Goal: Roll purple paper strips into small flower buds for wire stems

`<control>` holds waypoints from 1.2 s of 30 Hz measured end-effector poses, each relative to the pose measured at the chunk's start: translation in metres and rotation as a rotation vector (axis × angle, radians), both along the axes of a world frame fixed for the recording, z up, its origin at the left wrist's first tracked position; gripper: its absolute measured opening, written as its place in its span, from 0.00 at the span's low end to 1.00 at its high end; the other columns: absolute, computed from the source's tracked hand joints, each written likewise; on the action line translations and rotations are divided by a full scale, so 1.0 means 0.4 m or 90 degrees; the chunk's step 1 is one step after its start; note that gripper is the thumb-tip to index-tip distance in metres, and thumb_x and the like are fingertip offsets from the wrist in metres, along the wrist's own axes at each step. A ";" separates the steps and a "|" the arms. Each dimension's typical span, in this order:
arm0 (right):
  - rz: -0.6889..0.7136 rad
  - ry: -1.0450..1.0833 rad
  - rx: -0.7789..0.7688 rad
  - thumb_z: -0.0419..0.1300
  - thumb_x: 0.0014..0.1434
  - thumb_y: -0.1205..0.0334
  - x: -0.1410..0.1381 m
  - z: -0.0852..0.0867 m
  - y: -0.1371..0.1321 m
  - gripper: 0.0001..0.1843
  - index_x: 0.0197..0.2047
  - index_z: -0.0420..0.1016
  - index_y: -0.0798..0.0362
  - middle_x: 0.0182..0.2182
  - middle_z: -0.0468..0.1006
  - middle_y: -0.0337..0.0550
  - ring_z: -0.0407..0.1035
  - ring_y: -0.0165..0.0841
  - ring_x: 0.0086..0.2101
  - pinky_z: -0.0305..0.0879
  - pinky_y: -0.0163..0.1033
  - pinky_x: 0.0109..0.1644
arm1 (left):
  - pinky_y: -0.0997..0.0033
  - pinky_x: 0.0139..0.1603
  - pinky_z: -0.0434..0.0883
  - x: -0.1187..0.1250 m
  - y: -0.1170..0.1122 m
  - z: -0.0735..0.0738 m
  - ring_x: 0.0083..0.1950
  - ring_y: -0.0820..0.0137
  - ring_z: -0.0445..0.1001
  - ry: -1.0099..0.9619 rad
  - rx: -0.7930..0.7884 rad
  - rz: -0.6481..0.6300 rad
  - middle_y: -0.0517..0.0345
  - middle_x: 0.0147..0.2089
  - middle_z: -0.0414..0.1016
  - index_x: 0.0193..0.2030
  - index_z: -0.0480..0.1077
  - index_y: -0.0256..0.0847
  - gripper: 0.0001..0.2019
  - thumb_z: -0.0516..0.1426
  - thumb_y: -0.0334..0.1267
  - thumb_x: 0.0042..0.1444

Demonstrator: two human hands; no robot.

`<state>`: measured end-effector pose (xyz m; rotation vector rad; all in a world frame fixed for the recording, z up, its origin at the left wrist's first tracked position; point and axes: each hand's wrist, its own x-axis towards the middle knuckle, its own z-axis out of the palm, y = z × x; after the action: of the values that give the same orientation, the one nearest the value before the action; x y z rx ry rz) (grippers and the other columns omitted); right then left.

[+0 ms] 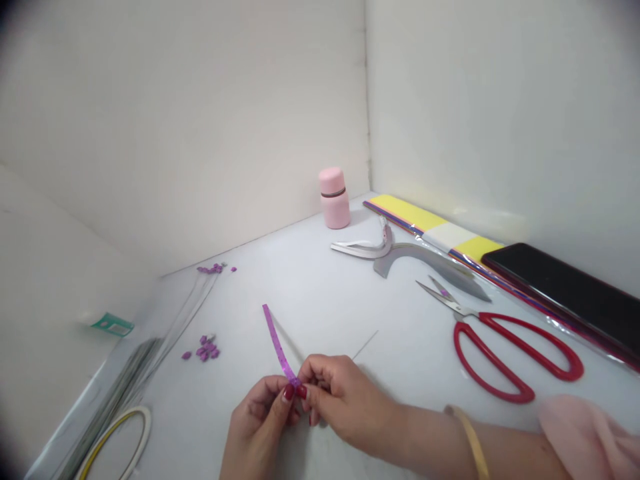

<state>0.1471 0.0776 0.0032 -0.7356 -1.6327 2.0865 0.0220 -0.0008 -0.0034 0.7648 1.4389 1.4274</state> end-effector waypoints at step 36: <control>-0.093 0.015 0.322 0.50 0.59 0.66 0.020 0.003 0.009 0.09 0.43 0.67 0.55 0.31 0.69 0.43 0.65 0.29 0.31 0.64 0.36 0.36 | 0.78 0.27 0.59 -0.004 -0.004 0.006 0.23 0.78 0.63 -0.083 -0.012 -0.035 0.63 0.20 0.65 0.25 0.67 0.36 0.13 0.61 0.44 0.47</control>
<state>0.1552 0.0811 0.0046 -0.6284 -1.9166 1.4822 0.0204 -0.0022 -0.0012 0.6818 1.3198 1.3938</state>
